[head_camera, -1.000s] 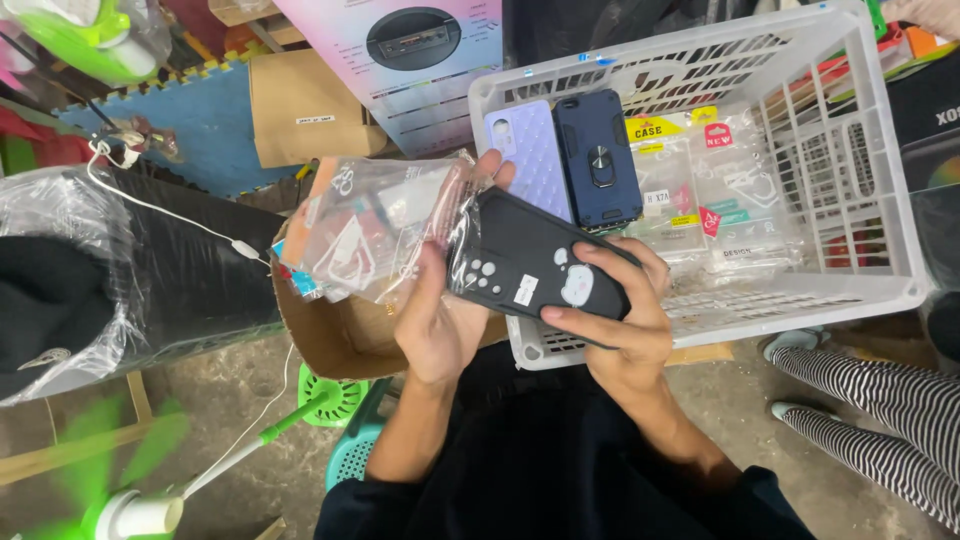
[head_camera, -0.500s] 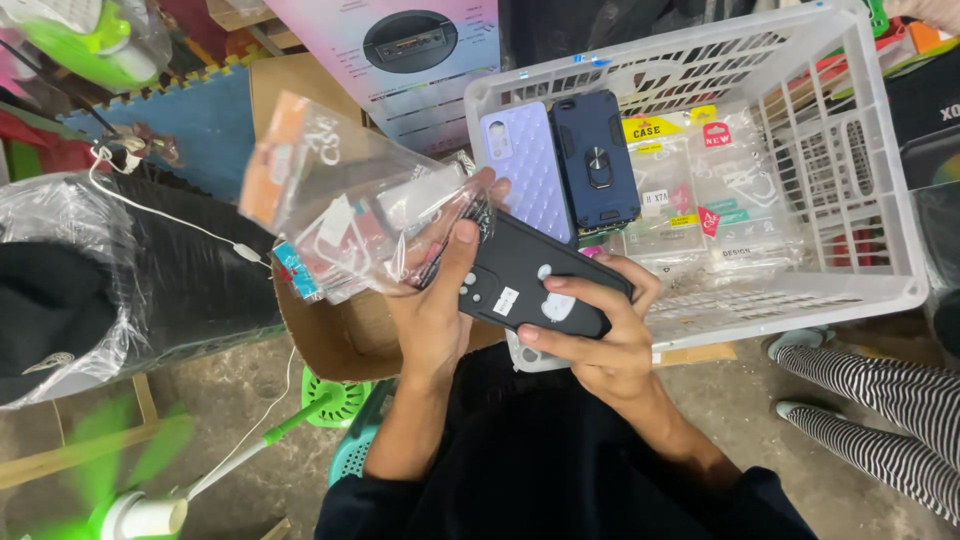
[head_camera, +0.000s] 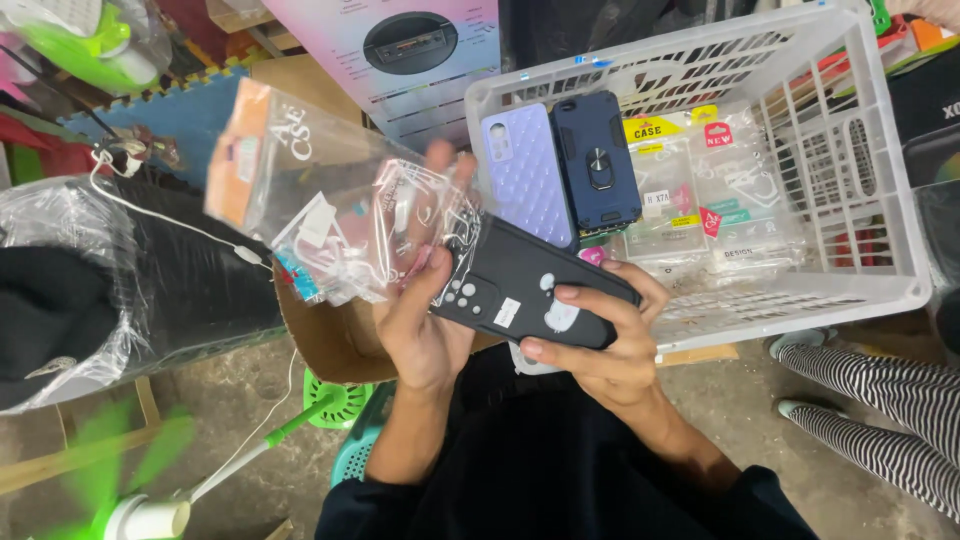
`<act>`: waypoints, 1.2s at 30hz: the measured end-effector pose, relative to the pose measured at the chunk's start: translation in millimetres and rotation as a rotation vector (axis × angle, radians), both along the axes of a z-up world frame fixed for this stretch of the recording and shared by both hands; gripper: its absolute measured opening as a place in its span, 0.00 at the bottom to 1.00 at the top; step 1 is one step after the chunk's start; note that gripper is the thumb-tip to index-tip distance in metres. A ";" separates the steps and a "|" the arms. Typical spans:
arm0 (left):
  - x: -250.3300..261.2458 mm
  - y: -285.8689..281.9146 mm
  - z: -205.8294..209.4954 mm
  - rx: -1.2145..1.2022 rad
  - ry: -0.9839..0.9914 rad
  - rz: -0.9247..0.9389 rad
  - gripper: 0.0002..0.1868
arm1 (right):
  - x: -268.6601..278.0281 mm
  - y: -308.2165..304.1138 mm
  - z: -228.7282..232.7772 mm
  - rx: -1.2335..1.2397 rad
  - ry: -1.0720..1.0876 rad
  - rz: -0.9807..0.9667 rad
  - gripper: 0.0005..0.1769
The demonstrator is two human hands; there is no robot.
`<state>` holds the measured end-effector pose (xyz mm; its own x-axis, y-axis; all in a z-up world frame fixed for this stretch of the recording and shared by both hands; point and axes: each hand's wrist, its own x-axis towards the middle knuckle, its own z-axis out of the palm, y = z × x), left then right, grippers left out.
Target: Organizing and inspecting various mobile phone cases and accessories in a storage bin.
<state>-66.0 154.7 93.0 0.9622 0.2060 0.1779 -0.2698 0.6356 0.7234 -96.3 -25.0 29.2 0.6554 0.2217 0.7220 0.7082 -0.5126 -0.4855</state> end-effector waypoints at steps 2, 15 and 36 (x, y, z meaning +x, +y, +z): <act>-3.2 1.8 -5.8 -0.083 0.016 -0.050 0.38 | -1.7 0.7 3.1 -0.001 0.010 -0.004 0.18; -14.2 -10.5 -3.9 -0.182 0.029 -0.182 0.44 | -7.1 16.8 5.8 0.285 0.238 -0.011 0.24; -1.4 2.3 -28.9 -0.348 0.071 -0.236 0.45 | 8.2 4.1 33.5 -0.033 0.400 0.300 0.28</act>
